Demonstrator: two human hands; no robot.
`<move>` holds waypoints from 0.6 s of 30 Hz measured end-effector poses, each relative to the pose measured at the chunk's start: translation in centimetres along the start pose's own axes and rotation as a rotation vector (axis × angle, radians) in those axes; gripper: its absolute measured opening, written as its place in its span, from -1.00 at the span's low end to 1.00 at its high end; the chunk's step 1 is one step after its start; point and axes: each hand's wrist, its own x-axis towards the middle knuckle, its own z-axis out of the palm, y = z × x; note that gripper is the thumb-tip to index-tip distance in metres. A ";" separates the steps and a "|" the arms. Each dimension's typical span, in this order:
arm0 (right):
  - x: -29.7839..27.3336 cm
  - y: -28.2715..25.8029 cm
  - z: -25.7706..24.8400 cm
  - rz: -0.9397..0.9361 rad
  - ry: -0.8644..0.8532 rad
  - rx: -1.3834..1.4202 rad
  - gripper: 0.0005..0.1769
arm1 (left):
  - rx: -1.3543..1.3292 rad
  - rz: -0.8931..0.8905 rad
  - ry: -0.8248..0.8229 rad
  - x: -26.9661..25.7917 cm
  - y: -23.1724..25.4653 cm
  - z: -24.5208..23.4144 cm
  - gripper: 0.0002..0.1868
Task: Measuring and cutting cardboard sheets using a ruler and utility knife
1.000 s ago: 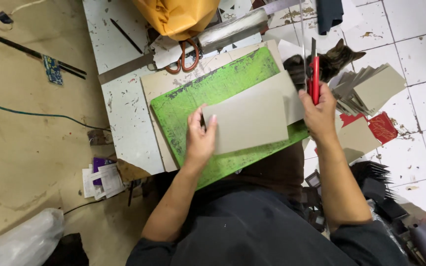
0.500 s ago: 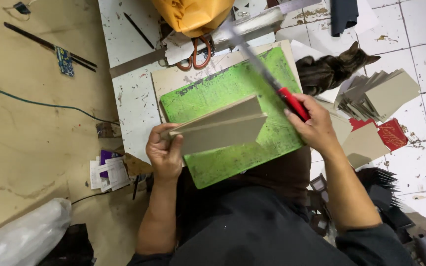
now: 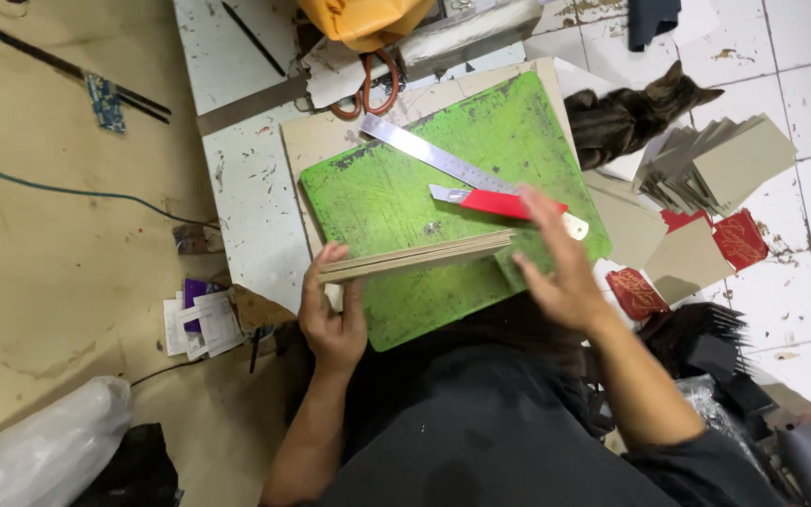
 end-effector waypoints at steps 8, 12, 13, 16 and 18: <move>-2.4 -2.6 4.7 0.128 0.081 0.104 -0.31 | 0.253 -0.005 0.036 -1.3 2.3 -0.2 -0.40; -2.6 -2.9 4.1 0.068 0.134 0.093 -0.29 | 0.328 0.061 0.042 -1.5 2.6 0.1 -0.47; -2.6 -2.6 4.2 0.070 0.134 0.092 -0.29 | 0.327 0.060 0.041 -1.8 2.3 0.2 -0.47; -2.1 -2.0 4.0 0.077 0.119 0.065 -0.40 | 0.353 0.060 0.016 -1.8 1.6 0.5 -0.50; -2.8 -2.5 3.7 0.097 0.125 0.057 -0.37 | 0.404 0.061 -0.008 -2.1 2.1 0.3 -0.54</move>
